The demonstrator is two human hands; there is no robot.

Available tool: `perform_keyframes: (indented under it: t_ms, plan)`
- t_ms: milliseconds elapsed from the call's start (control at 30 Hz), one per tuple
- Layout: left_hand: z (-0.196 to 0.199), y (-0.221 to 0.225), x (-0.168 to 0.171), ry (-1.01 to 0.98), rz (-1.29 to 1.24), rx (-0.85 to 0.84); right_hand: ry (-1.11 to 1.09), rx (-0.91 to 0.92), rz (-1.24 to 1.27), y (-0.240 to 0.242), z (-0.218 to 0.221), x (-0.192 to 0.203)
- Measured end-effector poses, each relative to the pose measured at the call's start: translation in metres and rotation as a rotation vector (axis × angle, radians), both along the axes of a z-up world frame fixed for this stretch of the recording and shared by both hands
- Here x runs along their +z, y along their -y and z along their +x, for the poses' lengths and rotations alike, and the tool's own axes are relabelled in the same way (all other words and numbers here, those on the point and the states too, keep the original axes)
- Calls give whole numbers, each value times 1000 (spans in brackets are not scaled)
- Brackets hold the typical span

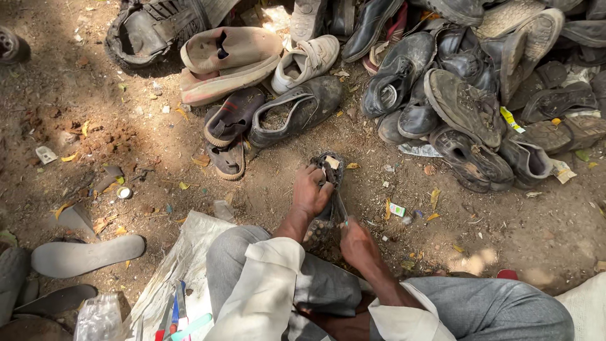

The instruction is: The person separates the sole from a shoe using a small tool, then peels back the remaining internal layers of the shoe's structure by hand.

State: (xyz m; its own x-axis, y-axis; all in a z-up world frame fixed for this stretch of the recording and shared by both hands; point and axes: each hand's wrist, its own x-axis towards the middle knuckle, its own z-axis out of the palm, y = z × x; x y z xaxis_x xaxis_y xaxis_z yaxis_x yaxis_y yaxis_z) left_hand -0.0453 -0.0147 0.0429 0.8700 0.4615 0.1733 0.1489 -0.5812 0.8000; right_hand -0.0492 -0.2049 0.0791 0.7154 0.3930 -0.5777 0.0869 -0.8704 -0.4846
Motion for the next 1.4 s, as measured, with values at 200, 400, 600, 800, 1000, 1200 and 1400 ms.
perform_keyframes:
  t_ms: [200,400,600,800,1000,1200,1400]
  plan:
    - [-7,1,25,-274,132,-138,-144,-87,-107,-1,3,3]
    - [1,-6,31,-399,167,-270,190,38,133,-15,2,-75]
    - [14,-14,6,-464,-27,-179,483,297,181,16,-19,-66]
    - [1,-18,1,-311,-90,-139,378,195,253,36,-33,-75]
    - [-6,-22,25,-554,-281,-81,342,110,273,36,-37,-63]
    - [-11,-22,22,-565,-194,-151,362,229,130,34,-44,-27]
    - [2,-20,24,-689,-94,-221,160,144,106,13,-13,-32]
